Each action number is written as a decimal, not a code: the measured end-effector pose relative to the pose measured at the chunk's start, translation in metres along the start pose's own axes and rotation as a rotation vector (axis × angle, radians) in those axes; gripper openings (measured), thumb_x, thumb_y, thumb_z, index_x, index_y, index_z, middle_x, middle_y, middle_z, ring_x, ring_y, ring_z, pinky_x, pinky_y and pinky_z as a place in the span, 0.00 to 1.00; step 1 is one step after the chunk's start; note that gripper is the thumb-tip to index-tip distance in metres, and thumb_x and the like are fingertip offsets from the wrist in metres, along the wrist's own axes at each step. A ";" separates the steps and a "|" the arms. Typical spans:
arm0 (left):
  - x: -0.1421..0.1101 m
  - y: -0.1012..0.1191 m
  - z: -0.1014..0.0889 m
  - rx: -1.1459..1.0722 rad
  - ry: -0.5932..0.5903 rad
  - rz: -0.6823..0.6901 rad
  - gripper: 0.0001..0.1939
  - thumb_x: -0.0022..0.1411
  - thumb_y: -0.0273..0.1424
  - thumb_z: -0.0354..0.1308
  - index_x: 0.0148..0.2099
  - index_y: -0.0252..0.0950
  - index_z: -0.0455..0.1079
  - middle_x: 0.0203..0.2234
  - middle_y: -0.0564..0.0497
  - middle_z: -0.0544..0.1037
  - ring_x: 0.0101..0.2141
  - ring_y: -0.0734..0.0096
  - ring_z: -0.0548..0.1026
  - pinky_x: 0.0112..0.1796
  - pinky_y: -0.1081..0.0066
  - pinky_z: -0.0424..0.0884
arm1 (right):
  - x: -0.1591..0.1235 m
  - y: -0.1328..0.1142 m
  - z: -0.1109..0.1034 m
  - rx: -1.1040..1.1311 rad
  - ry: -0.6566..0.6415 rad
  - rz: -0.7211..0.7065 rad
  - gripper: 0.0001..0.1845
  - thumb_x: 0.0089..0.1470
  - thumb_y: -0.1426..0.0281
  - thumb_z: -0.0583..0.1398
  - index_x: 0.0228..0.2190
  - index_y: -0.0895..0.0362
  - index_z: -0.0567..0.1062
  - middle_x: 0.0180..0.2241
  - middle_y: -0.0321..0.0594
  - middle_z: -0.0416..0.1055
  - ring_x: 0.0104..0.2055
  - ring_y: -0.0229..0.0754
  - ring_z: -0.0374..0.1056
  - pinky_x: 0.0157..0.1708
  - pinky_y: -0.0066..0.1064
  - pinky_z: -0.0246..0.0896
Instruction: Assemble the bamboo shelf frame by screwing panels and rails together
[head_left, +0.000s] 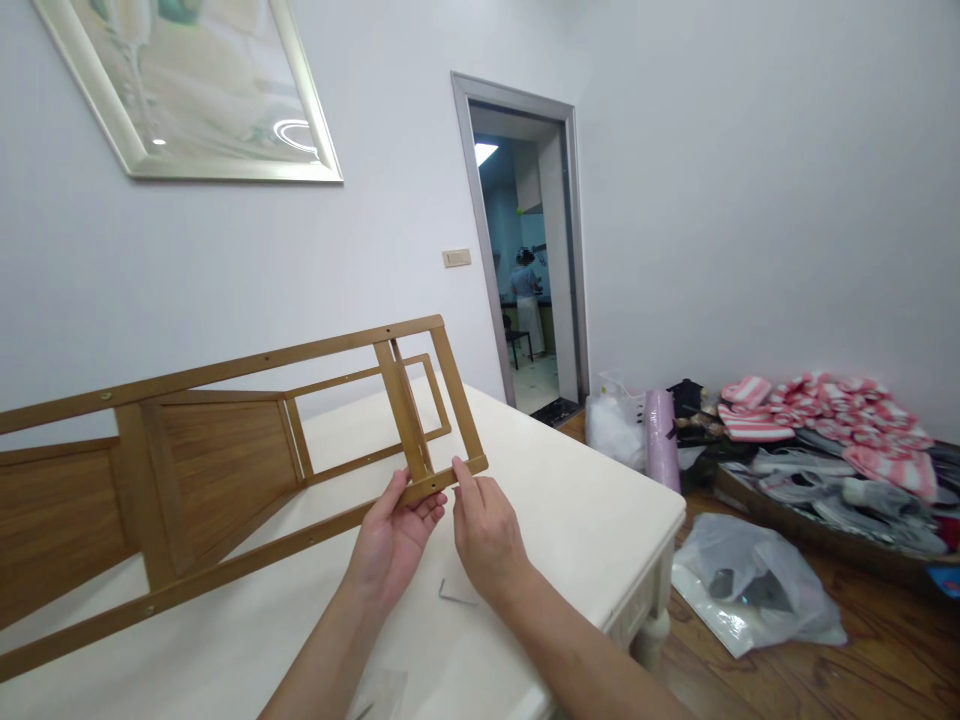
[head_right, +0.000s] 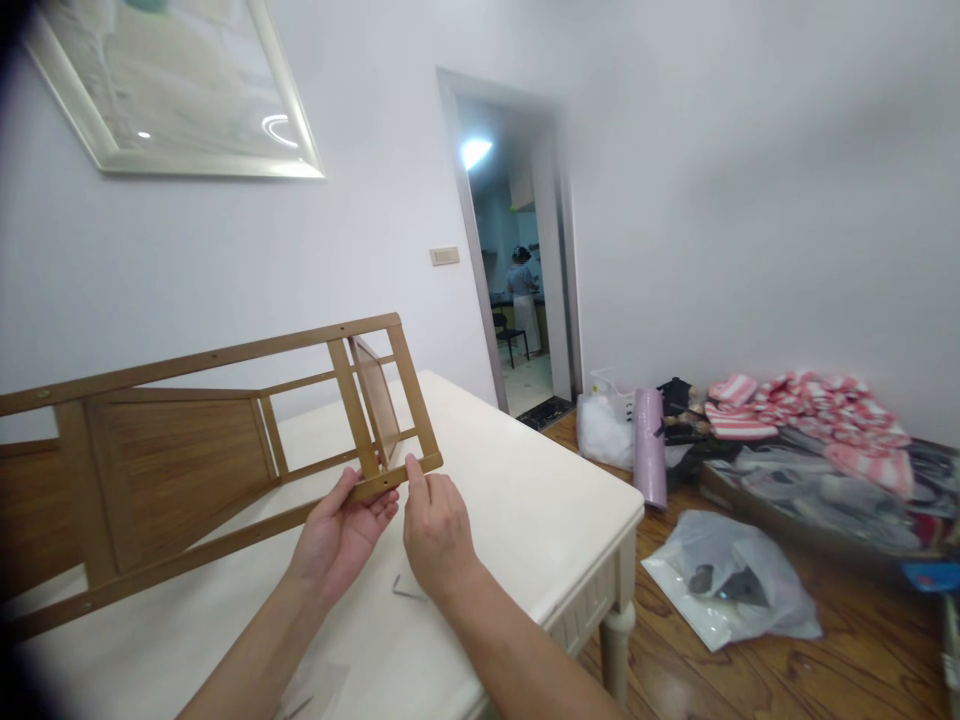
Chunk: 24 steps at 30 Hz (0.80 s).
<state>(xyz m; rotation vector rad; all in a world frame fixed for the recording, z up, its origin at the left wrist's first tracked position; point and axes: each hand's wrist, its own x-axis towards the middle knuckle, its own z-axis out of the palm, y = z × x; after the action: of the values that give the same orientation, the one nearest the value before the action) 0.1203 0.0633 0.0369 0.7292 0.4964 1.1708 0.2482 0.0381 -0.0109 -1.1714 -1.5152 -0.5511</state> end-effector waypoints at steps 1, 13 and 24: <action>0.000 0.001 0.000 0.003 -0.010 -0.011 0.11 0.64 0.33 0.58 0.42 0.32 0.76 0.34 0.41 0.82 0.32 0.64 0.79 0.35 0.67 0.76 | 0.000 0.001 0.001 0.022 0.002 0.013 0.26 0.63 0.79 0.48 0.62 0.61 0.58 0.32 0.44 0.69 0.32 0.44 0.65 0.32 0.37 0.68; 0.002 0.000 0.000 -0.072 -0.094 -0.072 0.12 0.63 0.36 0.59 0.42 0.31 0.75 0.35 0.41 0.81 0.31 0.66 0.77 0.34 0.66 0.75 | 0.000 0.002 0.006 0.158 0.084 0.061 0.21 0.64 0.78 0.50 0.57 0.58 0.65 0.34 0.44 0.70 0.36 0.43 0.69 0.36 0.36 0.72; -0.001 -0.001 0.009 -0.009 0.004 -0.017 0.09 0.65 0.30 0.57 0.39 0.29 0.76 0.30 0.44 0.80 0.26 0.72 0.74 0.30 0.72 0.74 | 0.003 0.001 0.004 0.157 0.070 0.084 0.20 0.64 0.77 0.50 0.57 0.58 0.65 0.34 0.44 0.70 0.36 0.43 0.69 0.37 0.37 0.72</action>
<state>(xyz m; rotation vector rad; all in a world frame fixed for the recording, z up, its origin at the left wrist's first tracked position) 0.1275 0.0600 0.0421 0.7137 0.4989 1.1579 0.2475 0.0425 -0.0095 -1.0777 -1.4169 -0.4051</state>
